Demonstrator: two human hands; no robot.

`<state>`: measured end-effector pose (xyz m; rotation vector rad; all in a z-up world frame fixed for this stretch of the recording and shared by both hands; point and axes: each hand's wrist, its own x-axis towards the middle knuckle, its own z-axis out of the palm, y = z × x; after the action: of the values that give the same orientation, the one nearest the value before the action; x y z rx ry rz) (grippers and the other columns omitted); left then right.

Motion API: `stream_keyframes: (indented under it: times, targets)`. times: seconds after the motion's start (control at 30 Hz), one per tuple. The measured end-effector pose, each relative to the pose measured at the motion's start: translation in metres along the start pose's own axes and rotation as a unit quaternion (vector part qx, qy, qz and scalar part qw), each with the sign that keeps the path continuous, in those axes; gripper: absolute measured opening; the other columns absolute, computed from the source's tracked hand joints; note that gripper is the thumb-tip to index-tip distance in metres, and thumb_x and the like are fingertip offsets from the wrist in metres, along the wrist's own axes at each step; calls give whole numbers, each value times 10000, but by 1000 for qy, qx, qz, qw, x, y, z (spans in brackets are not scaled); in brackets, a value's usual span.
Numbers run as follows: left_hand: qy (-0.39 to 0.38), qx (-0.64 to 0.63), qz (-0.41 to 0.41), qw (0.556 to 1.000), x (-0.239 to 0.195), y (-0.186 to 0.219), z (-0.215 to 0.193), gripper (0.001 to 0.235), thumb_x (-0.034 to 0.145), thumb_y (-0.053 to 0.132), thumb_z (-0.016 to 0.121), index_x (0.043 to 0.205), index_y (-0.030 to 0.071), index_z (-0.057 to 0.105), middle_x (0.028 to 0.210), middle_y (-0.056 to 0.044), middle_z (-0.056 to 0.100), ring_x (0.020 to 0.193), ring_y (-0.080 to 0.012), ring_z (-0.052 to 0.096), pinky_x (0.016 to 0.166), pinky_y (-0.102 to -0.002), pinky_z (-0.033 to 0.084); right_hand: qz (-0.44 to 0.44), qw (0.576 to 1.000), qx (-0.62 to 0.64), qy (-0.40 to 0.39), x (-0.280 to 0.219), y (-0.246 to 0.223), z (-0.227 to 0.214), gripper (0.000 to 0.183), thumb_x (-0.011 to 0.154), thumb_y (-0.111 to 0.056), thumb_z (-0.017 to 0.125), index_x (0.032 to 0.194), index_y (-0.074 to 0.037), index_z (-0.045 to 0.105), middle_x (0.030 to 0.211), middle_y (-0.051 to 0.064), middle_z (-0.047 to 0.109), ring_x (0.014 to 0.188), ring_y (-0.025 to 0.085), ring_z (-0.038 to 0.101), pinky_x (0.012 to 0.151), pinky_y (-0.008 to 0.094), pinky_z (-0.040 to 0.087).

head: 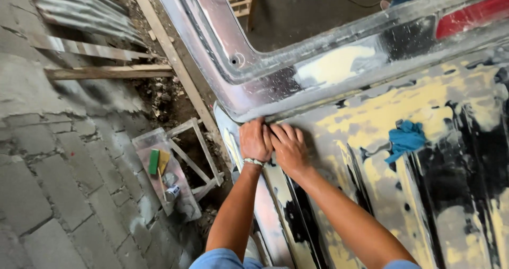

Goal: Wet sanding the surface of a vehicle body part to smooth it before painting.

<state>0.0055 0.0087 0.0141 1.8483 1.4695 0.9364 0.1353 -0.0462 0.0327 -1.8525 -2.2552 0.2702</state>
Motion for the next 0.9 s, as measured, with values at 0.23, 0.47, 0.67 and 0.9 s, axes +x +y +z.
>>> stream_keyframes:
  times: [0.23, 0.47, 0.67, 0.9]
  targets:
    - [-13, 11, -29, 999, -8, -7, 4, 239, 989, 151, 537, 1165, 40, 655, 972, -183, 646, 943, -392, 578, 896, -500, 448, 16, 1000, 6, 6, -2, -5, 8, 356, 859, -125, 594, 1187, -109, 732, 1328, 58, 638, 1245, 281, 541, 989, 484, 406]
    - [-7, -29, -6, 1000, -6, -17, -6, 261, 1003, 185, 516, 1162, 21, 641, 994, -195, 653, 933, -405, 580, 893, -508, 449, 18, 1000, -1, 15, -21, -14, 17, 279, 904, -158, 593, 1138, -131, 741, 1325, 54, 633, 1245, 280, 536, 1013, 507, 393]
    - [8, -47, 9, 999, -14, -5, -10, 267, 997, 186, 518, 1161, 24, 651, 992, -196, 651, 936, -410, 579, 896, -512, 451, 29, 999, -7, 39, -47, -22, 12, 293, 917, -155, 600, 1169, -118, 744, 1342, 65, 632, 1240, 297, 542, 1017, 502, 400]
    - [-18, -2, 12, 1000, -5, -7, -4, 257, 978, 220, 540, 1102, 33, 665, 933, -177, 622, 909, -392, 566, 871, -505, 440, 74, 993, 29, 86, -15, -23, 15, 275, 900, -135, 621, 1145, -96, 739, 1316, 71, 649, 1229, 304, 572, 1003, 481, 409]
